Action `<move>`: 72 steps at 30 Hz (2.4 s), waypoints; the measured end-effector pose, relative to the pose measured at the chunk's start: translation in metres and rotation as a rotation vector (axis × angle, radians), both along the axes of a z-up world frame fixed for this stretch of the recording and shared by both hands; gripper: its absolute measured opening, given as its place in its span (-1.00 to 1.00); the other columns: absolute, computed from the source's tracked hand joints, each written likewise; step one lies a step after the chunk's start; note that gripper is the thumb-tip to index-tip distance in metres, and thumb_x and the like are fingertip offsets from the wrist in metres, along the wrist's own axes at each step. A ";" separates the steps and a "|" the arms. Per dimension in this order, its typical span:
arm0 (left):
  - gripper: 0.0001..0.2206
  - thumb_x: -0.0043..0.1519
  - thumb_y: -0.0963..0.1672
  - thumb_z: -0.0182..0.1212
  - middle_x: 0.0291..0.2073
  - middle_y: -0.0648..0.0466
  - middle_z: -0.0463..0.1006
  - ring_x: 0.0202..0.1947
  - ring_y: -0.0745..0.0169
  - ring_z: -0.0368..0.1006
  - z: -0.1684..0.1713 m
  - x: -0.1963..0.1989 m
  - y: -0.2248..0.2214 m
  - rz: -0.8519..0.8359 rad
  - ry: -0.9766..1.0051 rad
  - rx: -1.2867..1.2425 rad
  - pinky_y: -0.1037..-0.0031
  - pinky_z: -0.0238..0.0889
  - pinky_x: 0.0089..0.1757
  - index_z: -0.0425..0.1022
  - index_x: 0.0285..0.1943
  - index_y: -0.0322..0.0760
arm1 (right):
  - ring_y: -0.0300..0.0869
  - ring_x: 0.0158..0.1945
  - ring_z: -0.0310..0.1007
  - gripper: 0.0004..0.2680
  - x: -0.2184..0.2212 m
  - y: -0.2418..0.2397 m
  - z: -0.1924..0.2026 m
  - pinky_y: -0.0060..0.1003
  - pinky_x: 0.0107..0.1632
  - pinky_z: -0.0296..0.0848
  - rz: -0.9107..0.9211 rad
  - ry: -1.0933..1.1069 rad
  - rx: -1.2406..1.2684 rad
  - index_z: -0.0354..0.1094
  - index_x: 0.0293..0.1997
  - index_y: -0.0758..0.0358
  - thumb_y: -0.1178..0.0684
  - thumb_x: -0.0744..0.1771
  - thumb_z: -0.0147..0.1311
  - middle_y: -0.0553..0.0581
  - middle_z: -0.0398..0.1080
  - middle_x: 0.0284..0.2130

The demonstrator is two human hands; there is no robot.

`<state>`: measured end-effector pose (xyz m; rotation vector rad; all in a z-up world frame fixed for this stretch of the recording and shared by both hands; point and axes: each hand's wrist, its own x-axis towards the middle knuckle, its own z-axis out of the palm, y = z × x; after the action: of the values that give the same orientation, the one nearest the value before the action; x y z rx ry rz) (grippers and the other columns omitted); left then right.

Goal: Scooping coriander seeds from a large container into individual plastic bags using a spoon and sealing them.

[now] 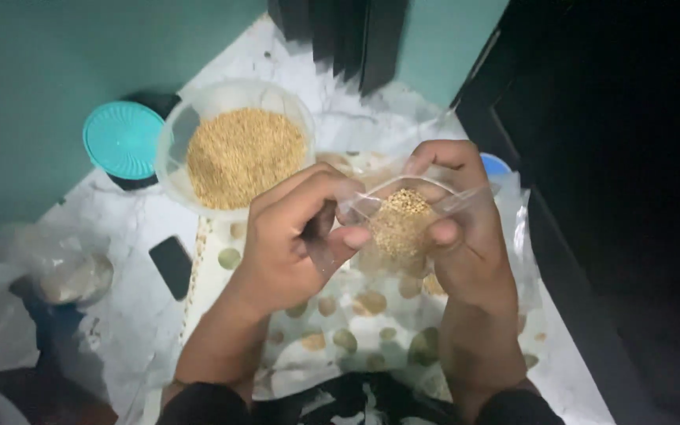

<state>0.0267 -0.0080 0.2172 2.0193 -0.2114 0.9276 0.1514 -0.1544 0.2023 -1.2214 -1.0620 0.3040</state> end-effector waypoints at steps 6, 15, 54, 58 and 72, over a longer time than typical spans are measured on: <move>-0.71 0.39 -0.03 0.01 -0.41 0.03 0.42 -0.49 0.29 0.27 0.008 0.013 0.005 0.068 -0.058 -0.048 0.54 0.08 -0.42 0.46 -0.18 -0.36 | -0.35 -0.28 0.31 -0.56 0.005 0.016 0.014 -0.44 -0.16 0.28 -0.048 -0.071 -0.004 0.21 0.00 0.16 -0.47 0.39 -0.09 -0.05 0.31 -0.24; -0.74 0.38 -0.12 0.01 -0.43 -0.08 0.43 -0.46 0.15 0.35 -0.003 0.034 0.021 0.127 -0.123 -0.087 0.46 0.18 -0.38 0.44 -0.27 -0.45 | -0.15 -0.15 0.43 -0.65 0.017 0.045 0.007 -0.27 -0.01 0.40 -0.131 -0.067 0.081 0.34 -0.11 0.23 -0.32 0.39 -0.01 0.14 0.40 -0.24; -0.87 0.35 -0.19 0.10 -0.43 -0.06 0.46 -0.46 0.19 0.41 -0.002 0.044 0.027 0.183 -0.120 -0.068 0.50 0.29 -0.37 0.49 -0.20 -0.42 | -0.11 -0.33 0.45 -0.89 0.021 0.055 0.007 -0.30 -0.20 0.44 -0.269 -0.107 0.003 0.37 -0.26 0.33 0.11 0.32 0.15 0.20 0.42 -0.39; -0.84 0.37 -0.17 0.06 -0.43 -0.06 0.47 -0.46 0.19 0.42 -0.001 0.044 0.028 0.186 -0.112 -0.043 0.50 0.29 -0.38 0.50 -0.20 -0.41 | -0.12 -0.34 0.41 -0.87 0.022 0.058 0.005 -0.32 -0.21 0.37 -0.262 -0.109 0.037 0.35 -0.28 0.37 0.09 0.33 0.14 0.23 0.39 -0.40; -0.84 0.35 -0.16 0.12 -0.41 -0.06 0.50 -0.45 0.20 0.43 -0.001 0.045 0.030 0.223 -0.099 -0.077 0.52 0.28 -0.36 0.51 -0.22 -0.40 | -0.07 -0.26 0.47 -0.83 0.032 0.055 -0.003 -0.26 -0.12 0.45 -0.252 -0.081 0.049 0.38 -0.23 0.36 0.03 0.32 0.18 0.24 0.43 -0.35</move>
<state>0.0715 0.0225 0.2160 1.9549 -0.0034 1.1586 0.1837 -0.0995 0.1991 -1.3165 -0.9660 0.0342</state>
